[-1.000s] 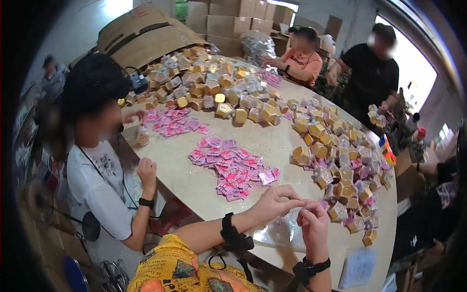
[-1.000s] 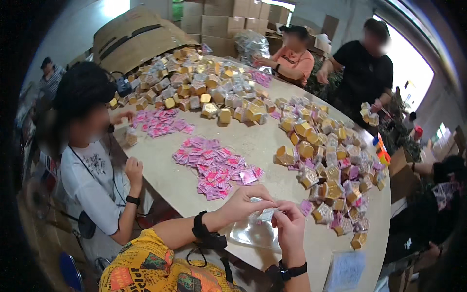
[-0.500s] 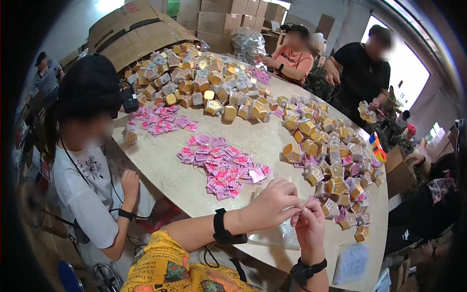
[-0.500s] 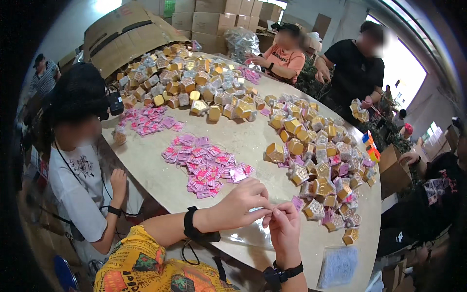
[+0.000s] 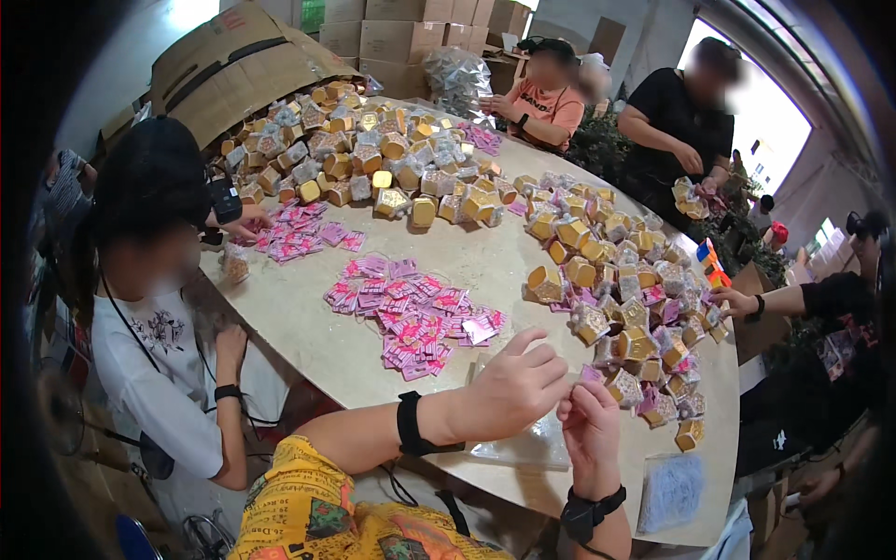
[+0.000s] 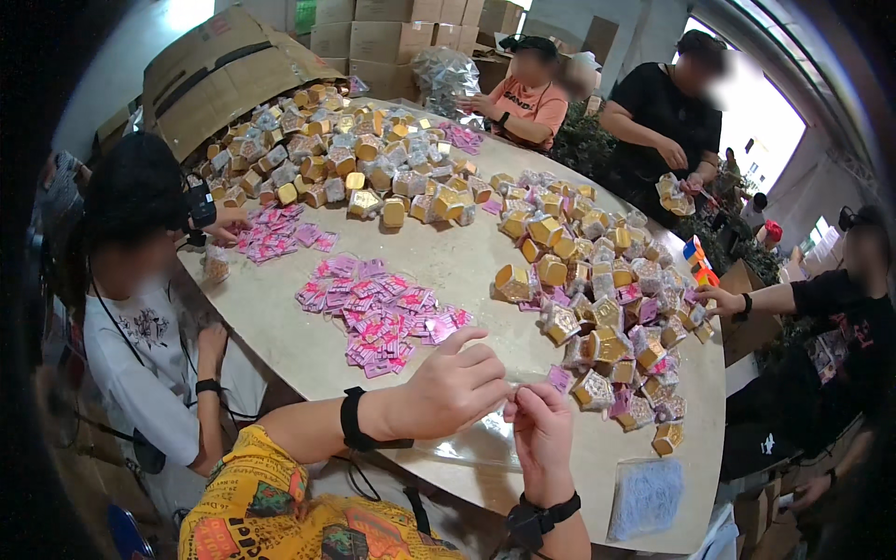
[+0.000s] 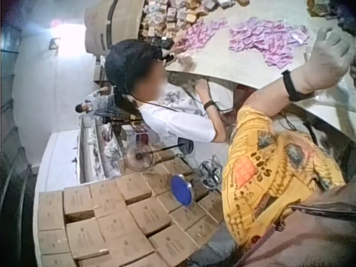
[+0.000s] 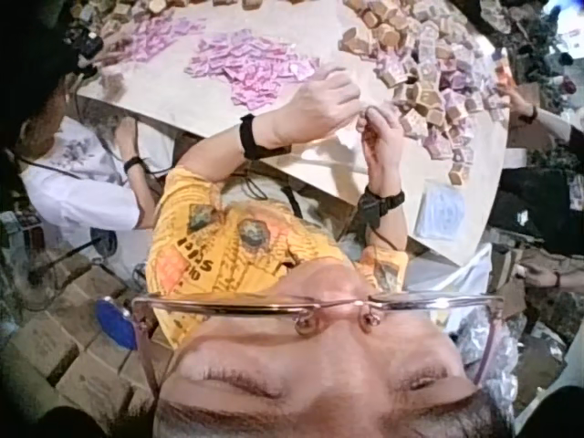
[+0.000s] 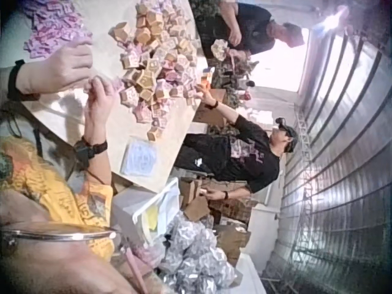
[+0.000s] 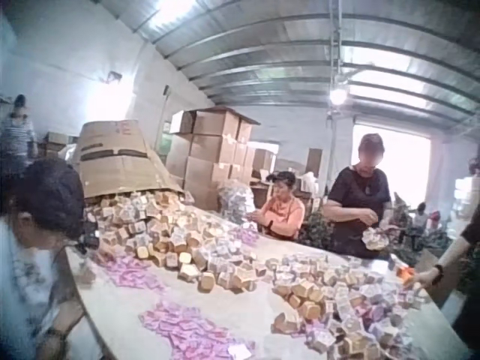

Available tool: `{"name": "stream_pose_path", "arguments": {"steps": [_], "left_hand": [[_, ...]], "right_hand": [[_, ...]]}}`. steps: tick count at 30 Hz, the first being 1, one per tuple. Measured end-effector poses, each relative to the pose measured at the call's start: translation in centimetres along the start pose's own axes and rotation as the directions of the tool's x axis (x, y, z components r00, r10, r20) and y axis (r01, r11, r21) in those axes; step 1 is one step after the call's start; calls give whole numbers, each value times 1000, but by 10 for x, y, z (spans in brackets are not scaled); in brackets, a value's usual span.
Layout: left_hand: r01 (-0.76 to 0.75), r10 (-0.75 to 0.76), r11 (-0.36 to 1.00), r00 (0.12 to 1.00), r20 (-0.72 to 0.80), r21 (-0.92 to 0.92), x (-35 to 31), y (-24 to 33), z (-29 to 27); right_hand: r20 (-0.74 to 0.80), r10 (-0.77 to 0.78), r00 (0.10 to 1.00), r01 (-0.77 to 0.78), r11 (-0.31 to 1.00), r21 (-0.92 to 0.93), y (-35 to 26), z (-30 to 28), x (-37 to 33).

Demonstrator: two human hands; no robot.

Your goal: The person sits at a table and repeatedly picks up small, individually wrapped candies and pink paper tags. They place the items into clear plastic bags and tie them shut with small rubber bands. The finished packages are placed on the table alongside other completed units.

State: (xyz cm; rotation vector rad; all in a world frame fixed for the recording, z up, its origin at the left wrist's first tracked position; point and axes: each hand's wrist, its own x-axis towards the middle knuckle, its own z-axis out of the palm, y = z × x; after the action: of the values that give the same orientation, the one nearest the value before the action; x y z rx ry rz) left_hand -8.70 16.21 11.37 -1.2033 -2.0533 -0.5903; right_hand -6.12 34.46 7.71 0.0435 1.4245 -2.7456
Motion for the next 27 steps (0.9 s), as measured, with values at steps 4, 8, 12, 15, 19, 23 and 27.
{"name": "stream_pose_path", "arguments": {"steps": [4,8,12,15,19,23,27], "left_hand": [[-141,137,988,989,54,68,19,-5,-15],[-229,205,969,954,220,89,30,-13,-24],[-290,288,957,924,254,-28,39,-17,-23],[-181,216,953,968,125,-244,37,-24,-9],[145,-88,812,988,126,-566,34,-43,24],[510,-293,498,860,418,-701,36,-67,34],[643,-212,425,755,620,-637,41,-103,41]], "right_hand": [[162,-17,987,44,985,-165,-18,-3,0],[160,61,985,-9,951,-308,-32,-6,2],[141,95,985,-32,918,-395,-41,-10,4],[165,33,986,65,831,-552,-47,-1,6],[408,-276,870,472,233,-850,-49,24,9],[715,-278,642,610,-380,-696,-44,33,24],[812,-211,544,584,-600,-547,-30,30,51]]}}
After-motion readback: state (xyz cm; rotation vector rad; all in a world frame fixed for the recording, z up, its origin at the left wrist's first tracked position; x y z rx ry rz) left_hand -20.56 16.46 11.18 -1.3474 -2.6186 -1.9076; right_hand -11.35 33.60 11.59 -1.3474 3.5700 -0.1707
